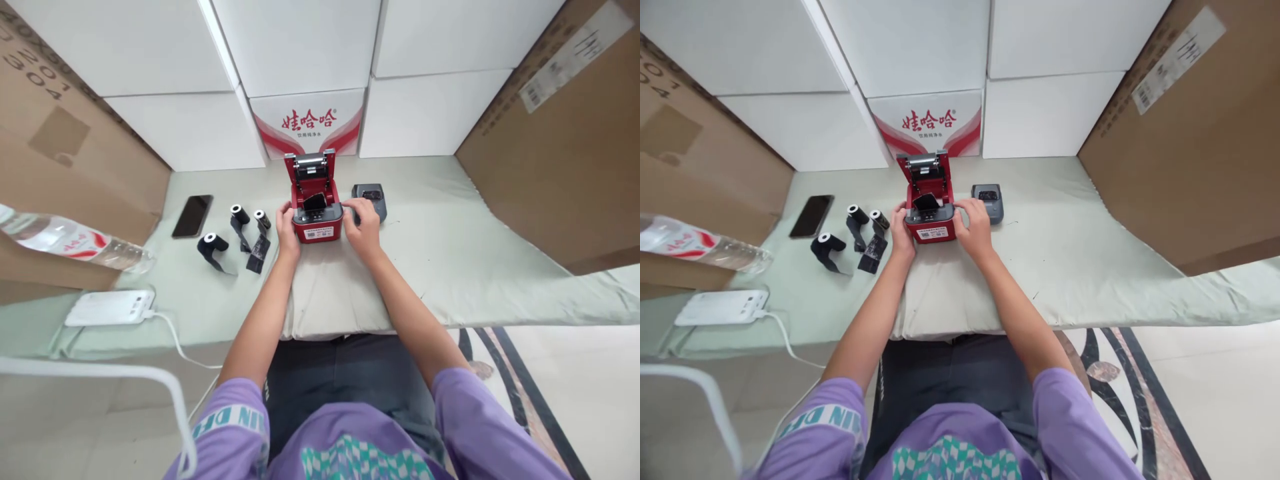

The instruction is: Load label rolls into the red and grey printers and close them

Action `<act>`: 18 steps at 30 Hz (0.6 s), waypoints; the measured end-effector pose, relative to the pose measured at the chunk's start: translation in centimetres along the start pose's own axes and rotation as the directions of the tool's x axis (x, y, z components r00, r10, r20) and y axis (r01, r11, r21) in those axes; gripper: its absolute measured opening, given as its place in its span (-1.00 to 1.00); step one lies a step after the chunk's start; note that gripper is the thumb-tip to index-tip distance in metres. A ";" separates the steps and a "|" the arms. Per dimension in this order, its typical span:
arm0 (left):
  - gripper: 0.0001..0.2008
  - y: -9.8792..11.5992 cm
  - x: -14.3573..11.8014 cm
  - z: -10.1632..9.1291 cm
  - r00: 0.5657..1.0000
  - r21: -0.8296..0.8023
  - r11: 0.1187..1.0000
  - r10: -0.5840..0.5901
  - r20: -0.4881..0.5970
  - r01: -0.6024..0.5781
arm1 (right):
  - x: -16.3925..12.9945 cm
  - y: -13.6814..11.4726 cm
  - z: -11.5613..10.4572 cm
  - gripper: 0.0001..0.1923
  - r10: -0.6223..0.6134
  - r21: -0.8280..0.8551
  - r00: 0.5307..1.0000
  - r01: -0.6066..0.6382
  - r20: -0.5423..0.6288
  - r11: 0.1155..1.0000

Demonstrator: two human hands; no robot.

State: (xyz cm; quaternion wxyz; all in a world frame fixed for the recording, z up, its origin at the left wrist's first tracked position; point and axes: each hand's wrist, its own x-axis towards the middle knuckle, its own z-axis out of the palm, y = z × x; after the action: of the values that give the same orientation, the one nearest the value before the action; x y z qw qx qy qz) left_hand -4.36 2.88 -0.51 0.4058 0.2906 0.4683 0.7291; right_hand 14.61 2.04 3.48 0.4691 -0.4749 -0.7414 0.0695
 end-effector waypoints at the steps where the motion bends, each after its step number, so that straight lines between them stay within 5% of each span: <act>1: -0.64 -0.2 -0.5 0.3 0.997 0.034 0.997 0.068 -0.023 -0.067 | 1.1 -0.1 -0.3 -0.65 0.004 -0.013 0.999 -0.003 0.052 1.000; 5: -0.49 0.0 -2.6 0.6 0.911 0.255 0.877 0.410 0.046 -0.407 | 7.3 -0.9 -0.3 -0.59 -0.012 -0.117 0.933 0.058 0.360 0.991; 7: -0.40 0.1 -3.5 0.4 0.797 0.384 0.708 0.584 0.155 -0.593 | 10.3 -1.9 0.5 -0.59 -0.014 -0.164 0.801 0.140 0.599 0.976; 9: -0.37 -0.2 -4.4 0.1 0.633 0.474 0.462 0.711 0.307 -0.749 | 12.3 -3.2 1.5 -0.63 0.047 -0.276 0.671 0.239 0.740 0.931; 12: -0.49 -1.5 -5.6 0.1 0.350 0.444 0.084 0.750 0.561 -0.892 | 13.7 -5.3 2.9 -0.68 0.164 -0.428 0.568 0.370 0.807 0.824; 14: -0.59 -2.3 -6.3 0.3 0.215 0.386 -0.077 0.722 0.658 -0.919 | 13.9 -6.2 3.4 -0.67 0.193 -0.438 0.506 0.424 0.841 0.793; 18: -0.65 -2.3 -6.8 1.0 0.131 0.327 -0.152 0.703 0.699 -0.933 | 13.9 -6.6 3.2 -0.60 0.210 -0.389 0.400 0.444 0.892 0.807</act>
State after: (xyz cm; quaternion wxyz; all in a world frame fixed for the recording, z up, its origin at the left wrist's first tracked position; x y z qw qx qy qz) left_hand 0.62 -2.05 -2.54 -0.2615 0.7533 0.3458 0.4945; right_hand 6.42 10.25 14.12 -0.1737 -0.4187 -0.8898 0.0534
